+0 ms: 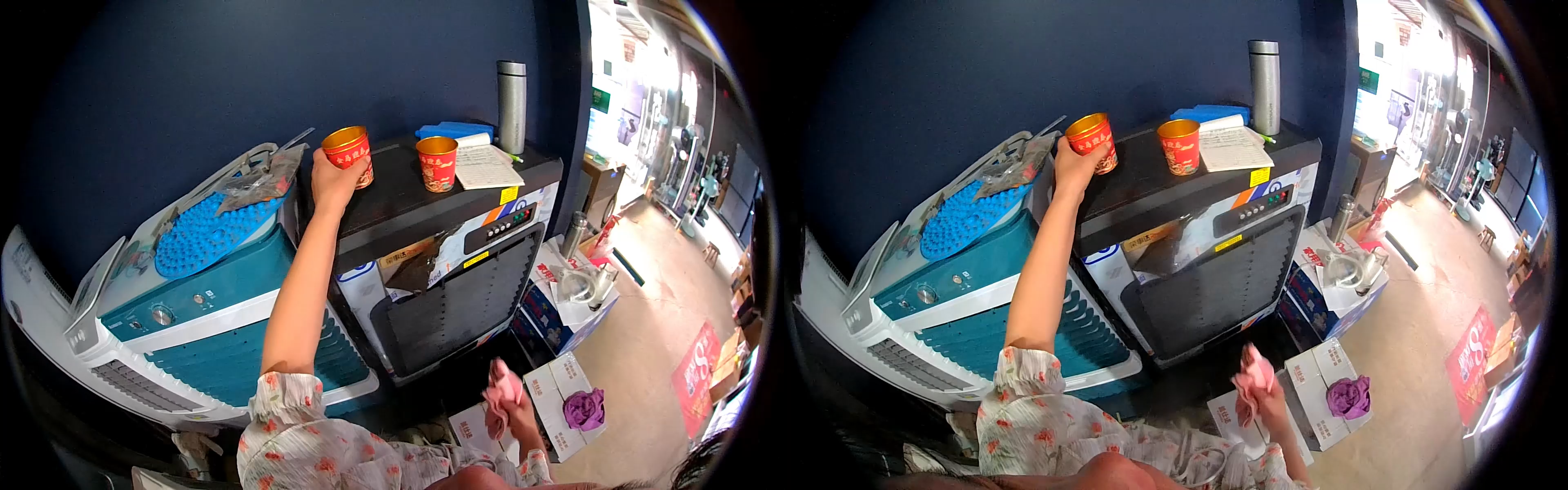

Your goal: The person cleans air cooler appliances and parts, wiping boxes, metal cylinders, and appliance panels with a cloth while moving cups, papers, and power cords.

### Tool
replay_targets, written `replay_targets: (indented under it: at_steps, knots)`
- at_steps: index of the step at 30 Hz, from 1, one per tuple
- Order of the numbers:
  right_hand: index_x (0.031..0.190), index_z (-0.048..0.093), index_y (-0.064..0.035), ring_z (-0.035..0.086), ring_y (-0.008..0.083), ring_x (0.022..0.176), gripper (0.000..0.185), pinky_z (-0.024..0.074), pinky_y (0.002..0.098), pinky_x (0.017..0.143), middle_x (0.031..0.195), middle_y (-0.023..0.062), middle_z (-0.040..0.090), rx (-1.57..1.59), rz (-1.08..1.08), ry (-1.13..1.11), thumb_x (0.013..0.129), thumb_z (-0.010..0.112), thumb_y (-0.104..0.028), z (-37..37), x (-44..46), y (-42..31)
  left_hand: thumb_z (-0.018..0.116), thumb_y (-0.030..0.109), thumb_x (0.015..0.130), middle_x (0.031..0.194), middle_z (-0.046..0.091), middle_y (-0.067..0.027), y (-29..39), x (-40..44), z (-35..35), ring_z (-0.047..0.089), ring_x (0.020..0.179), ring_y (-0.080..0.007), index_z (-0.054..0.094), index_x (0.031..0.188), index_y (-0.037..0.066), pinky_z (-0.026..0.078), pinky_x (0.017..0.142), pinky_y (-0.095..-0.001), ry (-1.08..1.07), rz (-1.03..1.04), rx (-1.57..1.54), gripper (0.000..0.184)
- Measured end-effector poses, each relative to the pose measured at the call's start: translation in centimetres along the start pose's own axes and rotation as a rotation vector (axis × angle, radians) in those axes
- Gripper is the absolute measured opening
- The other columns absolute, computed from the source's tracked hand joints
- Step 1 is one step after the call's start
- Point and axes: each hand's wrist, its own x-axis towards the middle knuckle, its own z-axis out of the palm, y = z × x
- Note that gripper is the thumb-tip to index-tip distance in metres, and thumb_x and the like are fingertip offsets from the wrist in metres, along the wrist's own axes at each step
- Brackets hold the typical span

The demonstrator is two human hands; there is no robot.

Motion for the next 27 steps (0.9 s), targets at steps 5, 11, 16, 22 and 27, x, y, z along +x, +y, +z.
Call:
replay_targets:
  at_steps: [5, 11, 16, 22, 27]
  knots:
    - [0.125, 0.045, -0.0007, 0.053, 0.0196, 0.103, 0.047, 0.0412, 0.0298, 0.088, 0.114, 0.0088, 0.055, -0.381, -0.451, -0.229, 0.082, 0.059, -0.013, 9.6, 7.2, -12.5, 0.078, 0.022, 0.067, 0.101, 0.059, -0.0124, 4.5, -4.1, -5.3, 0.059, 0.09, -0.0172, 0.046, 0.108, -0.003, 0.048, 0.079, -0.03, 0.01, 0.063, -0.299, 0.058]
    - [0.11, 0.056, -0.0066, 0.054, 0.0356, 0.097, 0.038, 0.0425, 0.0409, 0.087, 0.107, 0.014, 0.057, -0.855, -1.155, -0.232, 0.078, 0.06, -0.027, 24.0, 14.5, -23.9, 0.074, 0.014, 0.072, 0.108, 0.056, -0.0105, 4.5, -11.1, -14.5, 0.058, 0.096, -0.0181, 0.041, 0.119, 0.002, 0.048, 0.083, -0.0329, -0.056, 0.034, -0.45, 0.059]
    - [0.094, 0.064, -0.0121, 0.057, 0.0286, 0.094, 0.02, 0.043, 0.0422, 0.078, 0.097, 0.0087, 0.063, -1.453, -0.969, -0.08, 0.075, 0.061, -0.019, 29.8, 21.8, -20.6, 0.075, 0.008, 0.071, 0.115, 0.053, -0.0086, -3.0, -18.9, -17.0, 0.054, 0.105, -0.0178, 0.036, 0.125, 0.004, 0.044, 0.092, -0.0339, -0.272, -0.173, -0.582, 0.067]
    - [0.086, 0.065, -0.0155, 0.058, 0.0295, 0.09, 0.015, 0.0437, 0.0429, 0.075, 0.095, 0.0054, 0.065, -1.363, -1.062, -0.346, 0.072, 0.065, -0.022, 33.4, 22.3, -18.5, 0.076, 0.004, 0.068, 0.115, 0.053, -0.0093, -8.3, -24.3, -17.1, 0.054, 0.106, -0.0184, 0.037, 0.124, 0.004, 0.044, 0.092, -0.0343, -0.213, -0.347, -0.72, 0.068]
    - [0.106, 0.062, -0.0229, 0.056, 0.033, 0.097, 0.03, 0.0434, 0.0447, 0.085, 0.105, 0.0092, 0.061, -1.758, -0.746, -0.065, 0.076, 0.06, -0.02, 31.1, 23.0, -22.1, 0.077, 0.008, 0.067, 0.116, 0.052, -0.0085, -8.2, -24.6, -18.4, 0.052, 0.109, -0.0191, 0.038, 0.122, 0.005, 0.043, 0.092, -0.0326, -0.386, -0.181, -0.58, 0.067]
